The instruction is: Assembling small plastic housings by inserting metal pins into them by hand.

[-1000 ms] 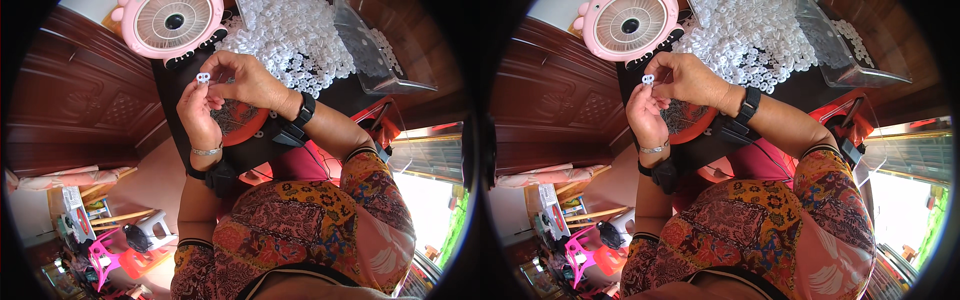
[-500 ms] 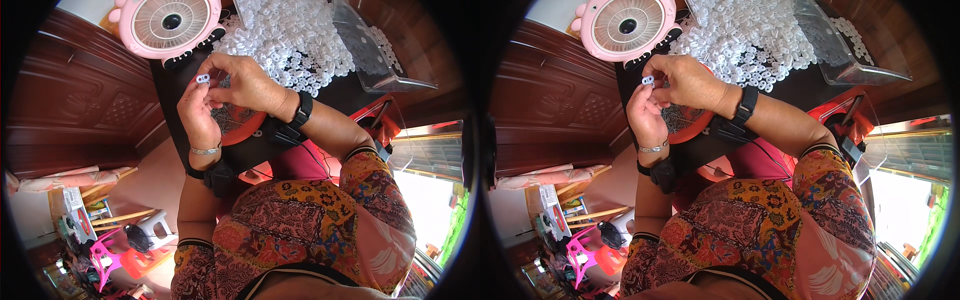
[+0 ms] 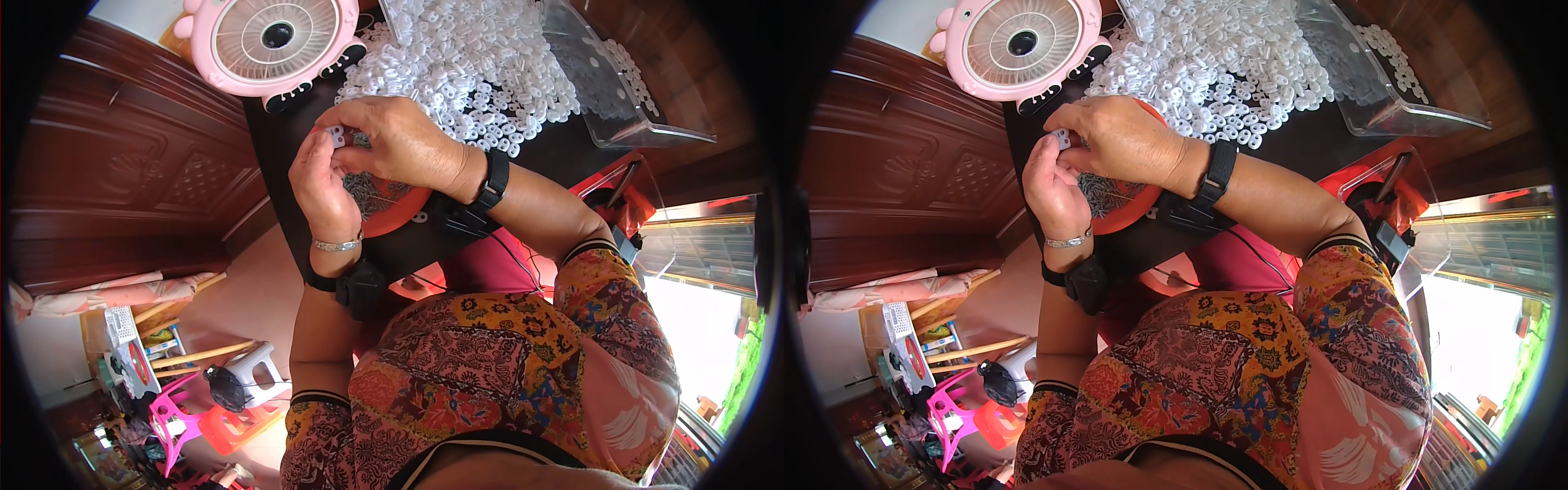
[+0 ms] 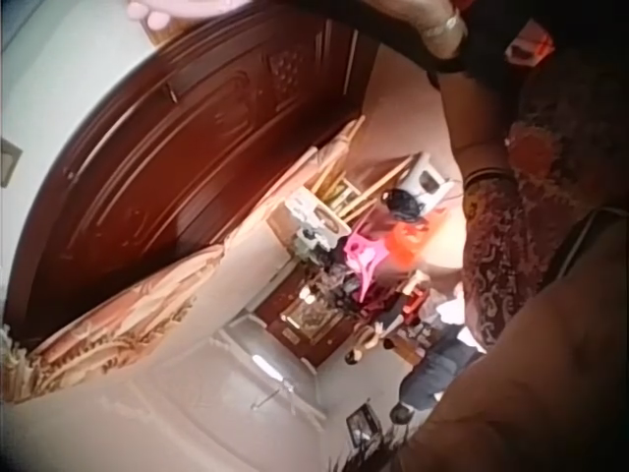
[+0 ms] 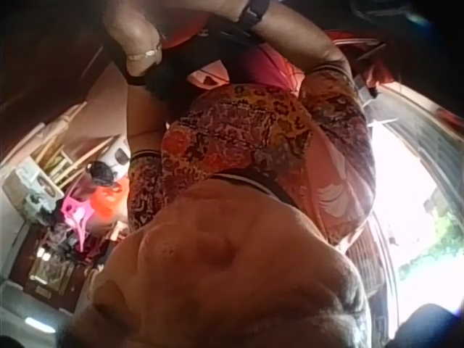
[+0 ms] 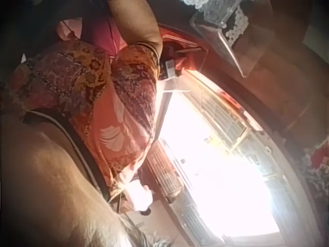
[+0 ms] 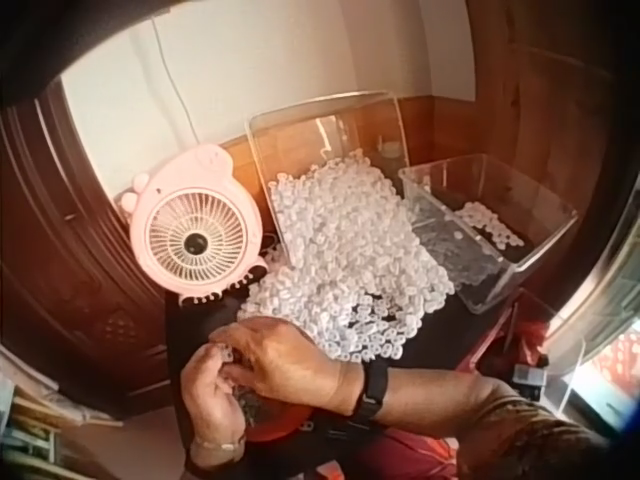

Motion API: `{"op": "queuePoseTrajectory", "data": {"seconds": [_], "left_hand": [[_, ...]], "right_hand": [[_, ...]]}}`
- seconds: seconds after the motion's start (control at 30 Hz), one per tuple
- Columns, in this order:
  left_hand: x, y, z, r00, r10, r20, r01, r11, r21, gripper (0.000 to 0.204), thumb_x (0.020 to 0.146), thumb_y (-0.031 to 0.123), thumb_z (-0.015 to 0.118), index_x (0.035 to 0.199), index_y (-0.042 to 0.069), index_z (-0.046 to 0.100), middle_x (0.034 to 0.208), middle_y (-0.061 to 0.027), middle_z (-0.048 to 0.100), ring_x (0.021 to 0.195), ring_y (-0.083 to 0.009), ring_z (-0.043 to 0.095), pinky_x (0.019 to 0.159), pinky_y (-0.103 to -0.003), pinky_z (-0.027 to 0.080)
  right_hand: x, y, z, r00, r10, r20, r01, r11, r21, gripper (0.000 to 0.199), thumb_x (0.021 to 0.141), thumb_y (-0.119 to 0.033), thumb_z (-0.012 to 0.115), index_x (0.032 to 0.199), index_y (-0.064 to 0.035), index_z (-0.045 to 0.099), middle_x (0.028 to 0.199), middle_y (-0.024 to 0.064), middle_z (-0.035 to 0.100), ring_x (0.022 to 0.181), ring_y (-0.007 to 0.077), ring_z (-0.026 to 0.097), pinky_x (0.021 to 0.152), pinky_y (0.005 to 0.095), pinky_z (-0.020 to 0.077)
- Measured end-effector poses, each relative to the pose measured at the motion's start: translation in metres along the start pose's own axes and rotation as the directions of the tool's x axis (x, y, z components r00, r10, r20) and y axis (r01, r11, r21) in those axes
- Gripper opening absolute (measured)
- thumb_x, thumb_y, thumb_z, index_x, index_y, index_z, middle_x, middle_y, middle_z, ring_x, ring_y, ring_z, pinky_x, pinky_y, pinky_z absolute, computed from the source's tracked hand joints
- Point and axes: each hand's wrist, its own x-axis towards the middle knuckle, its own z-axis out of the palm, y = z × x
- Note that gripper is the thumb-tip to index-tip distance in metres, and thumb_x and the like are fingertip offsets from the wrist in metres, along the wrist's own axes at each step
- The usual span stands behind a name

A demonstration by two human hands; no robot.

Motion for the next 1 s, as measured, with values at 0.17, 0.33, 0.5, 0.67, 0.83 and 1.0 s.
{"op": "queuePoseTrajectory", "data": {"seconds": [0.17,0.33,0.5,0.67,0.83,1.0], "left_hand": [[0.0,-0.003,-0.002,0.999,0.032,0.021,-0.032,0.999,0.011,0.024,0.091,0.02,0.048,0.091,-0.002,0.057,0.071,-0.0081,0.06,0.064,-0.014,0.056,0.064,-0.026,0.043],[0.0,-0.003,-0.002,0.998,0.058,0.039,-0.059,0.998,0.022,0.022,0.091,0.019,0.048,0.088,-0.002,0.055,0.07,-0.0086,0.059,0.063,-0.0139,0.056,0.062,-0.025,0.04],[-0.003,-0.001,0.003,0.993,0.115,0.005,-0.115,0.992,0.048,0.022,0.091,0.019,0.048,0.086,-0.001,0.057,0.069,-0.0054,0.057,0.062,-0.0115,0.053,0.06,-0.023,0.037],[-0.009,0.003,0.01,0.988,0.151,-0.009,-0.149,0.983,0.106,0.023,0.09,0.018,0.049,0.083,-0.001,0.06,0.068,-0.0006,0.053,0.06,-0.0067,0.047,0.057,-0.021,0.034],[-0.005,-0.002,0.007,0.99,0.139,0.038,-0.141,0.989,0.054,0.023,0.09,0.017,0.048,0.084,-0.001,0.06,0.068,-0.0027,0.055,0.059,-0.0087,0.048,0.055,-0.022,0.036],[0.001,-0.014,0.006,0.993,0.117,-0.031,-0.117,0.993,0.0,0.024,0.091,0.016,0.045,0.083,-0.002,0.059,0.071,-0.0046,0.057,0.059,-0.0108,0.052,0.053,-0.022,0.039]], "right_hand": [[-0.001,0.001,-0.002,0.999,0.016,0.052,-0.015,0.999,-0.035,0.031,0.071,-0.013,0.073,0.1,-0.0058,0.065,0.089,0.0104,0.066,0.081,0.0289,0.066,0.071,0.0345,0.0535],[-0.001,0.002,0.002,0.997,-0.055,-0.047,0.057,0.998,0.035,0.025,0.071,-0.014,0.071,0.091,-0.0033,0.062,0.066,0.0146,0.061,0.067,0.0321,0.063,0.06,0.0407,0.0495],[-0.002,-0.002,0.0,0.999,0.024,0.038,-0.025,0.999,0.044,0.023,0.075,-0.011,0.071,0.096,-0.0053,0.063,0.086,0.0105,0.065,0.078,0.029,0.065,0.067,0.0342,0.0531],[-0.002,-0.002,-0.002,0.997,-0.064,-0.04,0.066,0.996,0.062,0.019,0.074,-0.013,0.069,0.089,-0.0037,0.062,0.065,0.0127,0.062,0.061,0.0309,0.063,0.055,0.0385,0.0496],[-0.003,-0.003,-0.01,0.999,0.003,0.051,-0.003,1.0,-0.002,0.018,0.076,-0.011,0.071,0.092,-0.0066,0.063,0.079,0.0095,0.065,0.072,0.0279,0.065,0.063,0.0335,0.0527],[-0.002,0.003,-0.003,0.998,-0.028,0.05,0.029,1.0,-0.01,0.021,0.075,-0.01,0.07,0.094,-0.0055,0.064,0.081,0.0111,0.064,0.074,0.031,0.064,0.065,0.0364,0.0517]]}}
